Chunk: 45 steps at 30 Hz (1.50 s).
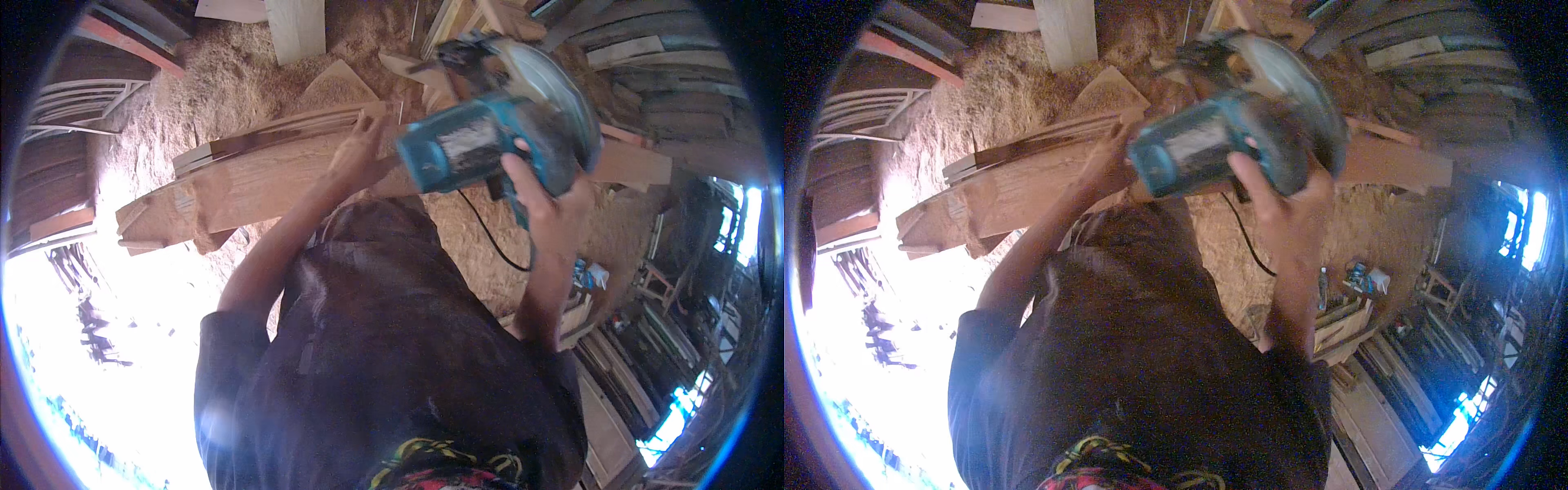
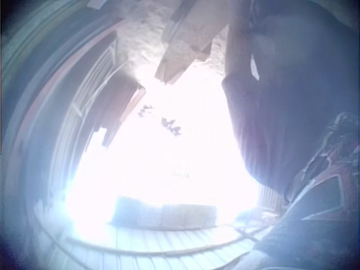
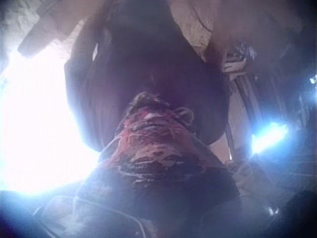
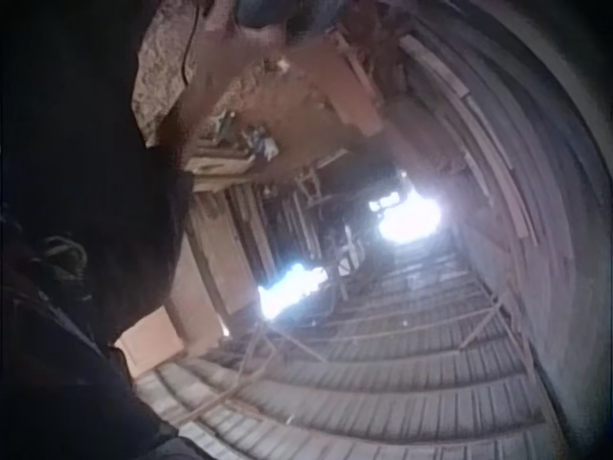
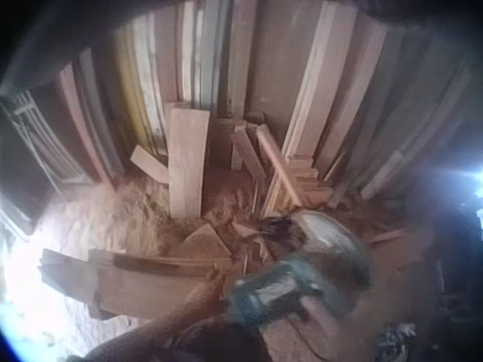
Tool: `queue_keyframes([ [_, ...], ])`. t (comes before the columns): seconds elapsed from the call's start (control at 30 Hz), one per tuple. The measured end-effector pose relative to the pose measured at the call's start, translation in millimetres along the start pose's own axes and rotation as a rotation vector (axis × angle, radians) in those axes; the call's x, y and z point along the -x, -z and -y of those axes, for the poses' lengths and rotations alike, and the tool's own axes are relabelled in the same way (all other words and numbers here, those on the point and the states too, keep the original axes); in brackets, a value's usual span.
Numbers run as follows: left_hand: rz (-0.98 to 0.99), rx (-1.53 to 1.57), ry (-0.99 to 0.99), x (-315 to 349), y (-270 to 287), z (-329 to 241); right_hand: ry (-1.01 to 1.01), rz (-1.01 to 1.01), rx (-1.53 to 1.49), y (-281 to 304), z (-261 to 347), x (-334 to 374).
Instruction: The person uses a circular saw to cut a long wooden plank into smaller pieces. They repeatedly position the plank, cut it, and move the cut pieces aside. The person also uses a pencil to mark the wood before cutting.
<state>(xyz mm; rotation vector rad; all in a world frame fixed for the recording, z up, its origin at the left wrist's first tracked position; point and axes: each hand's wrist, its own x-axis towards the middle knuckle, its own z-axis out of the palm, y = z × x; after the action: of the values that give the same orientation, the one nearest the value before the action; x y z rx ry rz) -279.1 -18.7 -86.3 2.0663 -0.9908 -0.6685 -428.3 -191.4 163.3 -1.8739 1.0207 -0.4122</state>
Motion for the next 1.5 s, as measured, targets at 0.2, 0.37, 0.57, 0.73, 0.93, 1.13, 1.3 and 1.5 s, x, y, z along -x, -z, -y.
queue_keyframes([
  [0.2,0.151,0.060,-0.105,-46.8,-64.0,10.2,-0.138,-0.281,-0.073,58.0,-35.7,-0.1],
  [0.37,0.208,0.008,-0.079,-63.4,-71.7,-14.1,-0.107,-0.344,-0.168,92.0,-60.7,2.2],
  [0.57,0.218,0.123,-0.278,-82.1,-140.7,-14.1,-0.185,-0.433,-0.197,123.5,-82.7,24.5],
  [0.73,0.528,0.275,-0.143,-116.9,-204.8,-125.9,-0.230,-0.597,-0.221,137.6,-70.8,50.6],
  [0.93,0.723,0.435,-0.193,-75.5,-189.6,-102.8,-0.265,-0.459,-0.050,152.0,-100.5,46.9],
  [1.13,0.544,0.450,0.029,7.3,-49.2,33.6,-0.089,-0.006,0.081,132.2,-115.6,-4.7],
  [1.3,0.175,0.380,0.436,106.3,22.0,94.0,0.212,0.458,0.269,73.0,-112.0,-65.3],
  [1.5,-0.220,0.618,0.778,163.0,1.8,64.1,0.452,0.747,0.436,33.8,-124.1,-103.4],
])
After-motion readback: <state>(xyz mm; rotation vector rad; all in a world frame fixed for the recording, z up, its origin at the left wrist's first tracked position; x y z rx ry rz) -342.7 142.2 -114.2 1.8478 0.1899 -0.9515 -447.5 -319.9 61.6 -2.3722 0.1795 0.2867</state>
